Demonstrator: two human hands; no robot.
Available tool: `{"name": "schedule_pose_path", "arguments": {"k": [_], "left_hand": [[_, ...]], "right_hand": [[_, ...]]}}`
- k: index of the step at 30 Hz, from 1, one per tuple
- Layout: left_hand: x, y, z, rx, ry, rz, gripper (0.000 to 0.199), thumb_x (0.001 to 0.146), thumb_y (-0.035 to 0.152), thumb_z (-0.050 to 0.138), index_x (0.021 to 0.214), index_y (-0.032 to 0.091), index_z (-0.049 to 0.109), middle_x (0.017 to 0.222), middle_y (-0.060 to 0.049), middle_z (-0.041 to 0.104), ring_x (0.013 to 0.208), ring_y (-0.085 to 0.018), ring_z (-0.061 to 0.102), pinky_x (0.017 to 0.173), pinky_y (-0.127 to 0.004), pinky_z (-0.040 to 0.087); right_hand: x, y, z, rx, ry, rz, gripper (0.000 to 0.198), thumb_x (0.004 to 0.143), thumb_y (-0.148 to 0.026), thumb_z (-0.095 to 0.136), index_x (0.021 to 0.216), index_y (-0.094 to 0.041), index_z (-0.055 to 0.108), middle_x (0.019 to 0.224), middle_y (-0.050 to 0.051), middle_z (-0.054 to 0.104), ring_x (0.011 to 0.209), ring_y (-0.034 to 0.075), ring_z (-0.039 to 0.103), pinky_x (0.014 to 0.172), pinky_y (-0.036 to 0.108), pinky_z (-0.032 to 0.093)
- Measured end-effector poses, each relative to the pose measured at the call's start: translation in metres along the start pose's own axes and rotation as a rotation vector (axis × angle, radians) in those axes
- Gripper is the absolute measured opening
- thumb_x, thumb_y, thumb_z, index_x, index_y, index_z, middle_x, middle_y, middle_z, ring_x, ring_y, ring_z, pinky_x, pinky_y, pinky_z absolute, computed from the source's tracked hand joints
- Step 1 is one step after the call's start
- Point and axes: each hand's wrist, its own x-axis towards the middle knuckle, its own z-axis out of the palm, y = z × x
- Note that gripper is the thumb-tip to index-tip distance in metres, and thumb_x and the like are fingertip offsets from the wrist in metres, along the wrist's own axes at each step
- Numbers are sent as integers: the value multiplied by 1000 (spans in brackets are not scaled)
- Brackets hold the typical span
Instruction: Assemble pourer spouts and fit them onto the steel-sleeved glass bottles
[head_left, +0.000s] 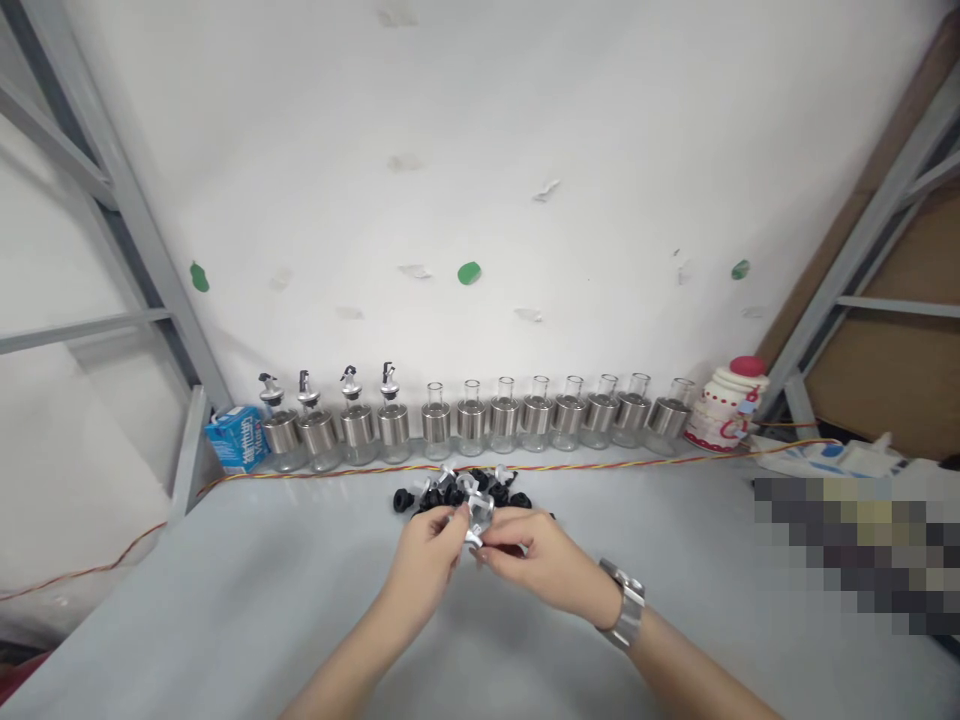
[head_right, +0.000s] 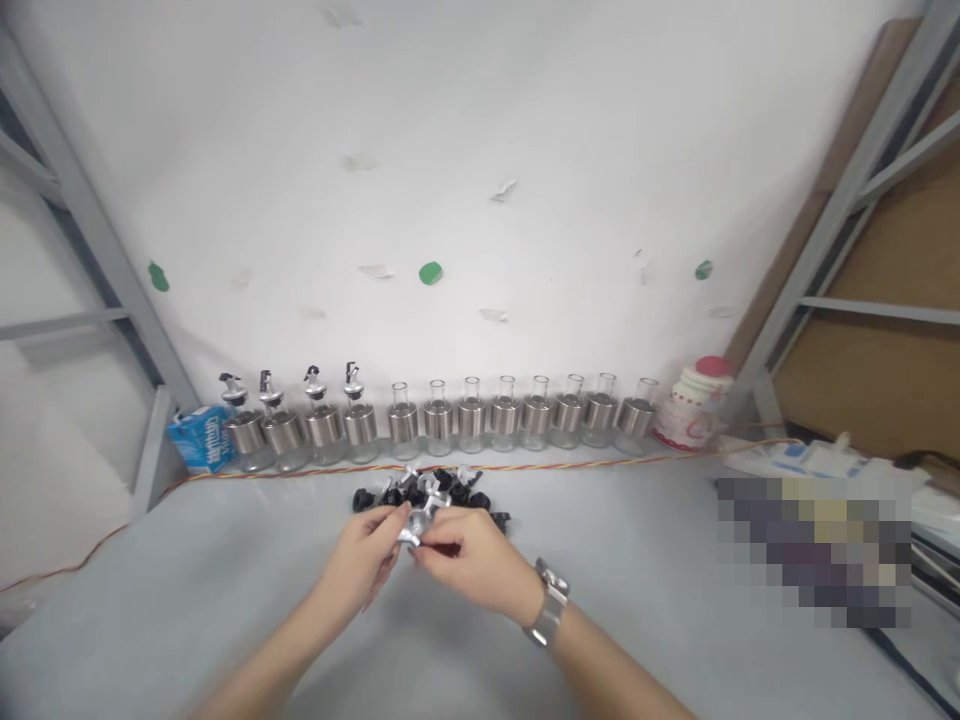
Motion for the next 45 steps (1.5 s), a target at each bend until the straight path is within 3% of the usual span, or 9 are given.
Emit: {"name": "schedule_pose_path", "arguments": {"k": [4,8,16,20,26,34,39,41,45], "left_hand": [[6,-5,1,-68,40,-38,37,66,45,52,46,18,36,34,9,28,28,-3,23,31,-18,14],[5,1,1,-71,-1,-83,37,69,43,46,43,20,33,27,10,24,23,-4,18,28,-19,11],[5,7,-2,-79,-92,-64,35,66,44,48,44,20,34,25,10,25,20,-3,19,26,-18,12],[5,5,-3,-67,-119,-44,36,67,46,49,45,19,38,26,10,28,20,-3,19,25,-18,13],[9,3,-3,-49,-68,-60,38,67,48,51,47,18,39,26,10,29,19,-3,19,24,-17,10],[8,2,1,-129,-75,-107,37,66,47,52,46,18,40,29,9,30,22,-4,20,24,-17,16],[28,4,-32,-184,160,-55,39,67,45,48,43,20,30,30,10,24,25,-2,17,28,-16,10],[35,6,-46,-219,239,12,41,70,44,44,43,20,25,33,11,20,28,-2,16,30,-16,13],[39,5,-42,-242,211,62,39,71,50,42,49,19,32,39,9,29,33,-4,27,34,-17,23]], "right_hand": [[1,-3,5,-95,41,18,24,79,-15,46,58,-16,57,63,0,52,62,10,47,58,21,34],[0,-3,9,-86,62,56,25,78,-16,47,53,-16,53,60,-1,49,59,10,45,57,21,33],[4,9,14,454,-100,273,23,75,-25,51,56,-14,55,53,-2,50,46,9,48,49,21,36],[6,13,13,556,-120,303,21,74,-28,54,59,-13,59,49,-2,51,44,9,48,47,21,36],[3,13,11,367,-34,246,25,76,-25,52,56,-14,62,49,-3,47,45,8,45,50,20,37],[2,8,10,127,26,195,36,77,-20,46,41,-16,45,50,-2,45,56,10,49,59,20,37],[-3,2,11,90,-15,230,28,77,-20,45,51,-16,55,55,-2,44,52,10,47,50,19,37],[-3,4,11,19,4,207,26,79,-22,44,58,-17,58,58,-1,47,54,10,48,50,19,36],[3,19,11,-308,90,204,25,80,-23,46,58,-18,59,64,1,53,59,13,49,56,22,34]]}}
